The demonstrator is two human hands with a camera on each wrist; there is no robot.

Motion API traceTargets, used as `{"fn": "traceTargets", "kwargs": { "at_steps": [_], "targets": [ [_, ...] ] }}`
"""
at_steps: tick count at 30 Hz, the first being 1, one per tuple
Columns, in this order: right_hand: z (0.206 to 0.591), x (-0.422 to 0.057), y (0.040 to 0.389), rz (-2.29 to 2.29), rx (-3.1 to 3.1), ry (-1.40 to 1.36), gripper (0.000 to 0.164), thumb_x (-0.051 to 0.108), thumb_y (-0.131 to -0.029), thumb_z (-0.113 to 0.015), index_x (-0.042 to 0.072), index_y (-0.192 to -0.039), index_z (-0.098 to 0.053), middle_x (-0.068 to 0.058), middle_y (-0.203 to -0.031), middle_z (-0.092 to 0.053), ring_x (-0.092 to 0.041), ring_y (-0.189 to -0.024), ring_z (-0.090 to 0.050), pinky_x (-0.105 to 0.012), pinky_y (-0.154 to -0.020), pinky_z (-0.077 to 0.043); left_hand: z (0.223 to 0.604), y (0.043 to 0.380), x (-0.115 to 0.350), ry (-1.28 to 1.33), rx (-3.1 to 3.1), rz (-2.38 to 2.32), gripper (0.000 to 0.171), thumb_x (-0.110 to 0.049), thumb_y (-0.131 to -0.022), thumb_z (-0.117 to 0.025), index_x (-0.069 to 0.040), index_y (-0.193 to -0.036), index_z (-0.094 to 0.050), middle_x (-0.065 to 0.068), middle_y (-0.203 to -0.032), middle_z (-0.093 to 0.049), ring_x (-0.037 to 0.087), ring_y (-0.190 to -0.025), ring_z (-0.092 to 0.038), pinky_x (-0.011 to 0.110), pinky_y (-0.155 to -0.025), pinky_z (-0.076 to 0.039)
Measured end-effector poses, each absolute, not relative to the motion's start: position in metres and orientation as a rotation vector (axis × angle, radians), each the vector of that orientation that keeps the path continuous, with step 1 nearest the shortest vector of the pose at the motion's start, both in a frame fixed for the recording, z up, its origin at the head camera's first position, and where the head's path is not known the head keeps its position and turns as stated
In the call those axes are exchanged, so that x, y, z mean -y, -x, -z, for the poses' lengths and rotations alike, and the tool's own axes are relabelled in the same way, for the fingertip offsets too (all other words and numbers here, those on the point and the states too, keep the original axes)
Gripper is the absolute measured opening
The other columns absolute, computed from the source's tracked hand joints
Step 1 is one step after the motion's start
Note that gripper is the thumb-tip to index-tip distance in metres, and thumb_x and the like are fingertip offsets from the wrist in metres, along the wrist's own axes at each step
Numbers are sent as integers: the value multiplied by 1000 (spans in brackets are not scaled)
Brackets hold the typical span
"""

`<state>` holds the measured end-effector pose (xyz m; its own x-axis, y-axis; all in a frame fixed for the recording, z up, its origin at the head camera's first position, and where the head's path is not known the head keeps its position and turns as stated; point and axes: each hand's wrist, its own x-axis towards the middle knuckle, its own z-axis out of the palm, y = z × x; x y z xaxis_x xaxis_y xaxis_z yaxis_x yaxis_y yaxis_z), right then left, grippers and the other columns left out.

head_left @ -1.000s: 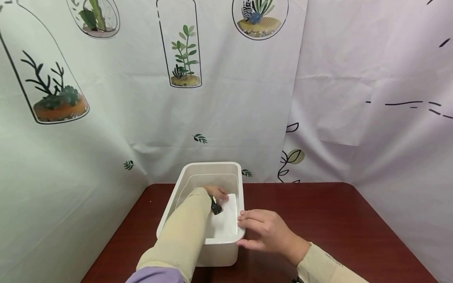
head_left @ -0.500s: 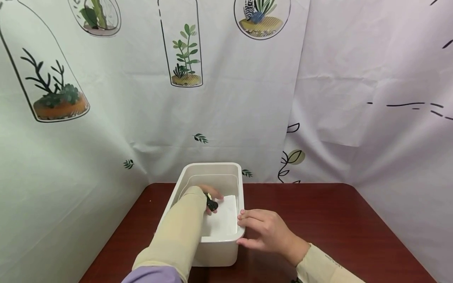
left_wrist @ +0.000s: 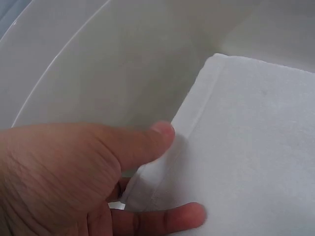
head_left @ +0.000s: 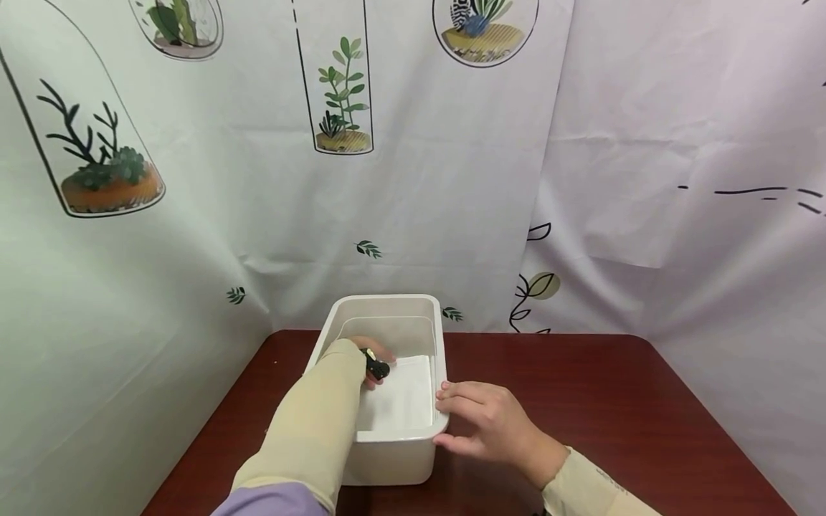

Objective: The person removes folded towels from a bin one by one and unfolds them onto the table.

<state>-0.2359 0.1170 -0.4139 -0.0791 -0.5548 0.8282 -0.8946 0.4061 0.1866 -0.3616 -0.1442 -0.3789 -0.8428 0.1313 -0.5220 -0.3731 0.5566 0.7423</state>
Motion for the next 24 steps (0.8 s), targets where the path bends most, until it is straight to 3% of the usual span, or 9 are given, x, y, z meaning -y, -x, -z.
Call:
{"fn": "traceTargets", "kwargs": {
  "at_steps": [5,9,13,15,19,22,24],
  "targets": [
    [413,-115,234,-481,1761,-1275,33,43,-89,-76,11,-100,-74,-3,-106,-73,-15,-98,-72,-30,-82,-59,379,356,148,145,-2202,-1390,42,-8,-90,-64,7,-127,-55,11,-72,-67,18,-58,-64,26,-58,-57],
    [413,-114,232,-488,1769,-1275,33,43,-89,-76,12,-99,-74,-3,-105,-73,-15,-98,-72,-30,-82,-59,381,358,148,119,-2212,-1337,38,-7,-92,-60,10,-126,-55,10,-70,-65,17,-57,-62,22,-51,-53],
    [412,-114,233,-478,1760,-1283,33,43,-87,-77,12,-99,-75,-2,-104,-73,-14,-97,-72,-30,-81,-59,383,371,150,38,-2202,-1246,31,-5,-97,-54,12,-123,-53,14,-73,-65,19,-55,-62,23,-52,-54],
    [411,-114,234,-462,1753,-1284,34,44,-86,-78,13,-98,-75,-1,-104,-73,-13,-96,-72,-30,-81,-59,383,380,153,-22,-2189,-1202,29,-4,-96,-54,12,-119,-54,14,-79,-66,19,-57,-63,27,-55,-56],
    [410,-115,235,-445,1761,-1276,33,44,-85,-79,13,-98,-75,0,-103,-72,-13,-95,-72,-30,-80,-59,381,402,159,-155,-2213,-1127,8,-6,-91,-62,1,-94,-59,10,-84,-60,21,-60,-62,34,-57,-58],
    [410,-116,235,-452,1778,-1266,32,44,-87,-77,13,-97,-74,0,-103,-72,-13,-95,-72,-30,-80,-60,382,417,159,-198,-2311,-1020,13,-9,-92,-66,-5,-85,-57,7,-83,-55,23,-66,-63,41,-63,-61],
    [411,-117,236,-456,1789,-1260,32,44,-88,-75,13,-96,-74,1,-104,-72,-12,-95,-72,-30,-79,-60,386,431,158,-276,-2396,-868,16,-13,-95,-66,-5,-84,-58,6,-81,-54,21,-72,-62,39,-71,-59]
  ]
}}
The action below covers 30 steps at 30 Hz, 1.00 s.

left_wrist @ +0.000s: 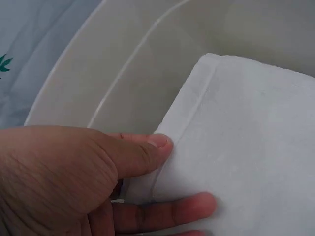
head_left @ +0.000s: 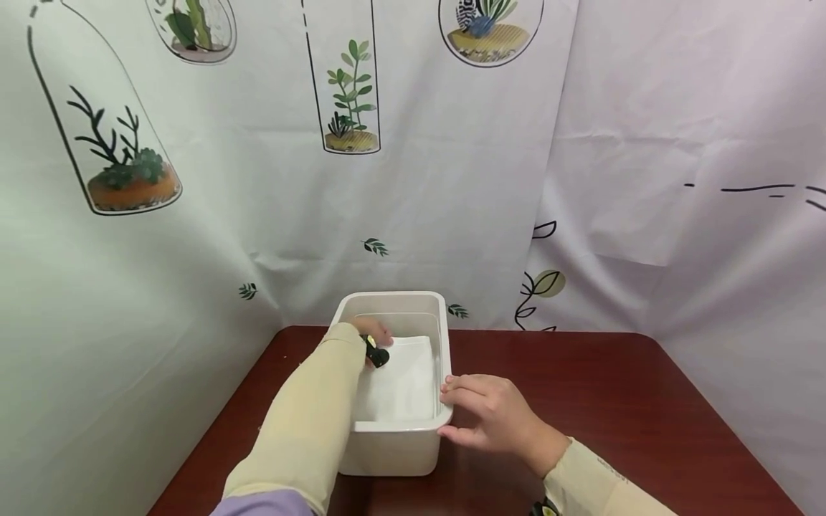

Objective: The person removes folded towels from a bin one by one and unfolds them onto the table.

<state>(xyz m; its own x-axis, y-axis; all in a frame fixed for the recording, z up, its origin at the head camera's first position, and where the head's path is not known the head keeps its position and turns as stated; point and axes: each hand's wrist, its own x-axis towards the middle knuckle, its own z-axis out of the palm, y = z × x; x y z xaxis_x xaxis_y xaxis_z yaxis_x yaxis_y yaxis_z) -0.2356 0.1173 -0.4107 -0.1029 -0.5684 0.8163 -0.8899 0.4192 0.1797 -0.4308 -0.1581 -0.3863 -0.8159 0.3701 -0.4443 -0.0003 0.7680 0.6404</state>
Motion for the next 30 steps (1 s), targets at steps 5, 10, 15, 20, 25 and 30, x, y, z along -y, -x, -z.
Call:
{"fn": "traceTargets", "kwargs": {
  "at_steps": [5,10,15,20,25,30],
  "targets": [
    [410,-119,236,-455,1787,-1252,33,46,-90,-72,14,-97,-74,1,-105,-72,-12,-95,-71,-29,-78,-59,422,487,174,-629,-2515,-642,28,-40,-96,-67,-13,-87,-64,-2,-78,-58,14,-76,-58,29,-72,-46],
    [410,-120,236,-469,1794,-1246,32,47,-91,-71,15,-96,-74,2,-105,-71,-11,-95,-71,-29,-77,-59,430,501,185,-627,-2461,-831,29,-41,-97,-67,-12,-99,-70,4,-90,-69,20,-79,-73,29,-75,-53],
    [410,-119,235,-470,1793,-1246,32,47,-90,-72,15,-97,-73,3,-105,-71,-11,-94,-71,-30,-76,-59,359,416,161,-392,-2539,-936,20,-12,-104,-55,6,-108,-62,20,-101,-68,31,-88,-76,37,-86,-56],
    [411,-122,234,-459,1803,-1231,33,48,-89,-72,16,-95,-73,3,-104,-72,-11,-93,-71,-30,-76,-59,321,380,155,-352,-2506,-1043,21,-10,-105,-53,9,-110,-59,25,-106,-67,33,-91,-75,35,-77,-56],
    [410,-125,232,-451,1828,-1229,33,50,-87,-74,17,-93,-72,4,-101,-71,-11,-90,-70,-31,-77,-58,325,390,161,-354,-2508,-1142,19,-12,-104,-54,5,-109,-63,17,-94,-66,24,-74,-74,35,-68,-59],
    [400,-125,231,-450,1866,-1255,30,46,-81,-80,19,-90,-71,7,-98,-71,-10,-86,-68,-30,-73,-57,316,396,162,-286,-2524,-1207,18,-13,-104,-56,2,-111,-63,16,-94,-68,21,-67,-71,40,-66,-61]
  ]
}}
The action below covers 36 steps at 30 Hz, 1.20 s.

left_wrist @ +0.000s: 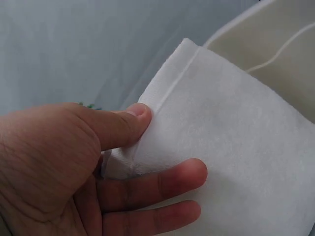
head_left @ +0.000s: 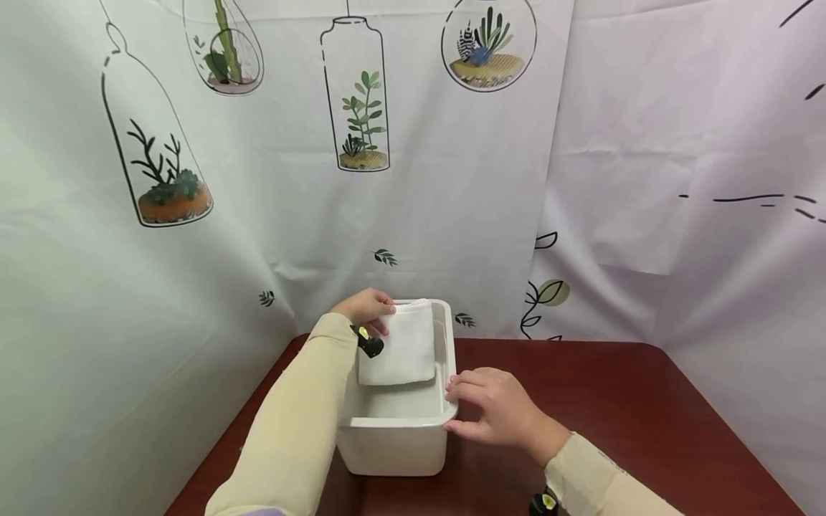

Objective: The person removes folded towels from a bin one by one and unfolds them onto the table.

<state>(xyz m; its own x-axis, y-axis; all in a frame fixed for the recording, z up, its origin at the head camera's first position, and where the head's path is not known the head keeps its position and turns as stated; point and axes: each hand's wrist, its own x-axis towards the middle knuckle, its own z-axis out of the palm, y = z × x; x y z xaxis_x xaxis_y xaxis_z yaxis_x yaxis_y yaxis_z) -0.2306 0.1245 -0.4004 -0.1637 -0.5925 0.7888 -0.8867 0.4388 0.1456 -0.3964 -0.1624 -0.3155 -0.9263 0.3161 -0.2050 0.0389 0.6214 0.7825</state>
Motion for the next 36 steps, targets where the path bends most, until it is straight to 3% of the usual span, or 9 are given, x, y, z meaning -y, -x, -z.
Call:
{"fn": "traceTargets", "kwargs": {
  "at_steps": [13,20,29,36],
  "targets": [
    [374,-115,230,-519,2029,-1200,17,36,-88,-76,20,-94,-72,12,-88,-68,-3,-73,-60,-19,-63,-50,253,373,148,-437,-2674,-1217,20,-14,-105,-55,2,-115,-62,18,-109,-66,25,-75,-73,40,-68,-61],
    [336,-122,245,-486,2055,-1120,12,30,-88,-75,21,-96,-73,11,-88,-70,-4,-74,-64,-27,-62,-54,229,365,143,-462,-2762,-1185,21,-14,-106,-53,2,-116,-61,19,-110,-66,26,-77,-74,39,-67,-61],
    [283,-136,270,-539,2074,-956,10,20,-89,-73,14,-97,-74,3,-93,-73,-15,-85,-70,-37,-71,-57,206,357,136,-512,-2808,-1207,20,-15,-106,-52,1,-113,-62,20,-106,-67,24,-73,-72,37,-65,-61],
    [262,-145,284,-620,2195,-801,14,23,-94,-69,12,-102,-72,0,-95,-74,-19,-89,-71,-39,-76,-58,190,351,125,-559,-2863,-1164,20,-19,-106,-54,-3,-114,-63,17,-105,-69,25,-75,-72,37,-66,-60]
  ]
}}
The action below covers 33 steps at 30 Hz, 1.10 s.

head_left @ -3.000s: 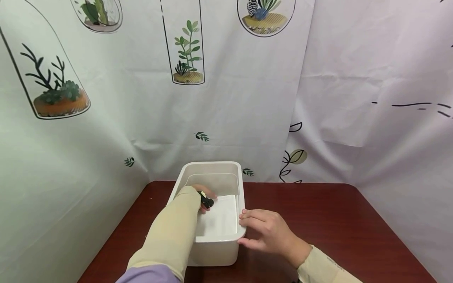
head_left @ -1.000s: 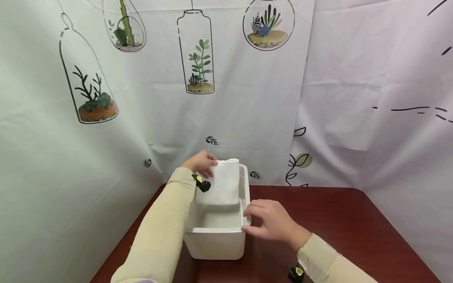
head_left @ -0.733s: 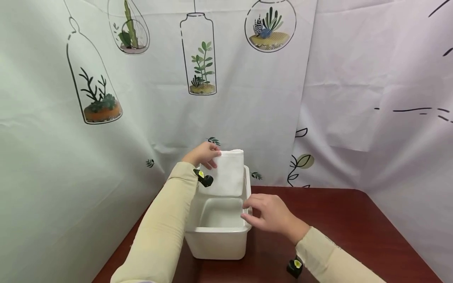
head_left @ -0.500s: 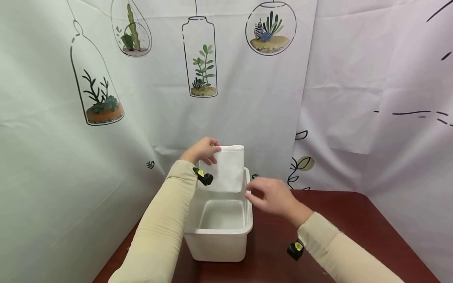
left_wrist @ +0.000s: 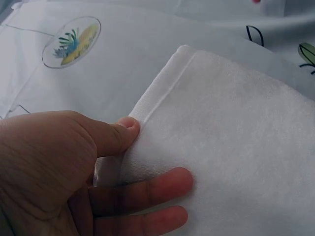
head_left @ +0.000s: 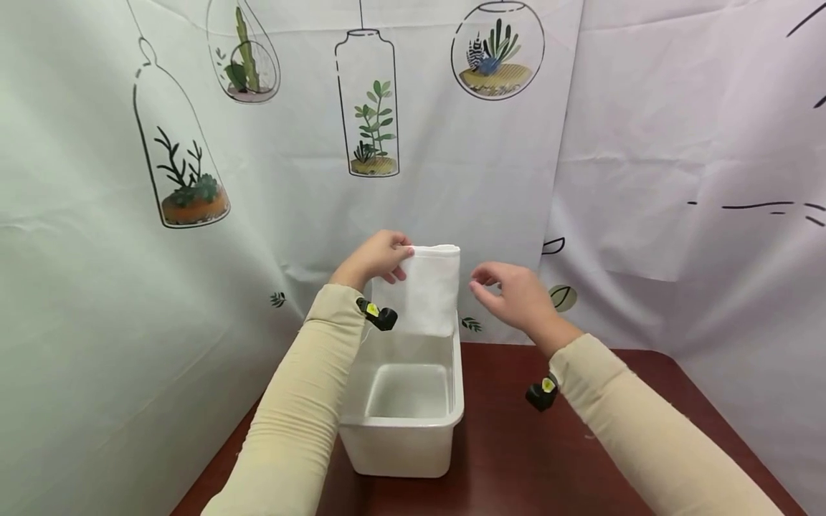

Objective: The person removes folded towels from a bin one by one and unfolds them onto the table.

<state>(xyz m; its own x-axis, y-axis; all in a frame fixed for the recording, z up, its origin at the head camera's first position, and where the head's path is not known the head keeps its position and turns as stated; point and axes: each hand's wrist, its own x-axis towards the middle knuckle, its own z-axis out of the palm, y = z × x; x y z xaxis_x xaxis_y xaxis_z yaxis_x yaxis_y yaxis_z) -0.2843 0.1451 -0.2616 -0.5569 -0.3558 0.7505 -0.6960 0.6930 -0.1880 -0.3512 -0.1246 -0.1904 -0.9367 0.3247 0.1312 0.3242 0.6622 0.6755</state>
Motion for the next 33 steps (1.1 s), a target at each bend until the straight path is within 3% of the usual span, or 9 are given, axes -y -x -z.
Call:
{"fn": "traceTargets", "kwargs": {
  "at_steps": [13,18,21,25,28,33],
  "targets": [
    [251,-166,300,-990,2293,-563,50,29,-100,-63,9,-144,-51,-12,-127,-69,-30,-120,-64,-47,-88,-56,177,332,84,-701,-2891,-1171,19,-20,-105,-56,-6,-113,-65,15,-105,-70,23,-72,-72,35,-63,-60],
    [249,-175,302,-1189,2332,-538,63,39,-99,-64,15,-153,-42,-14,-138,-62,-36,-115,-65,-51,-91,-55,175,325,69,-760,-2849,-1205,20,-19,-105,-57,-6,-116,-65,15,-108,-70,23,-72,-73,35,-63,-60],
    [248,-179,302,-1290,2310,-533,60,40,-98,-66,16,-150,-48,-15,-137,-63,-36,-111,-67,-51,-89,-55,175,321,61,-782,-2819,-1218,20,-19,-105,-57,-5,-117,-65,15,-107,-70,24,-73,-73,35,-64,-60],
    [248,-186,300,-1419,2206,-525,42,29,-96,-71,5,-130,-63,-18,-122,-70,-21,-100,-70,-32,-79,-57,176,317,50,-809,-2804,-1224,20,-19,-105,-56,-5,-117,-64,15,-104,-70,24,-73,-73,34,-64,-60],
    [247,-192,298,-1491,2124,-516,34,22,-95,-73,-2,-118,-66,-16,-109,-73,-8,-88,-68,-21,-71,-54,179,315,44,-842,-2800,-1237,19,-19,-105,-56,-5,-115,-63,15,-102,-71,23,-72,-73,34,-63,-59],
    [247,-200,290,-1514,2071,-528,31,17,-95,-73,-4,-117,-66,-8,-102,-74,-3,-82,-67,-20,-68,-54,185,312,36,-861,-2797,-1255,17,-21,-106,-55,-7,-109,-63,13,-95,-71,22,-69,-71,32,-61,-57]
  ]
}}
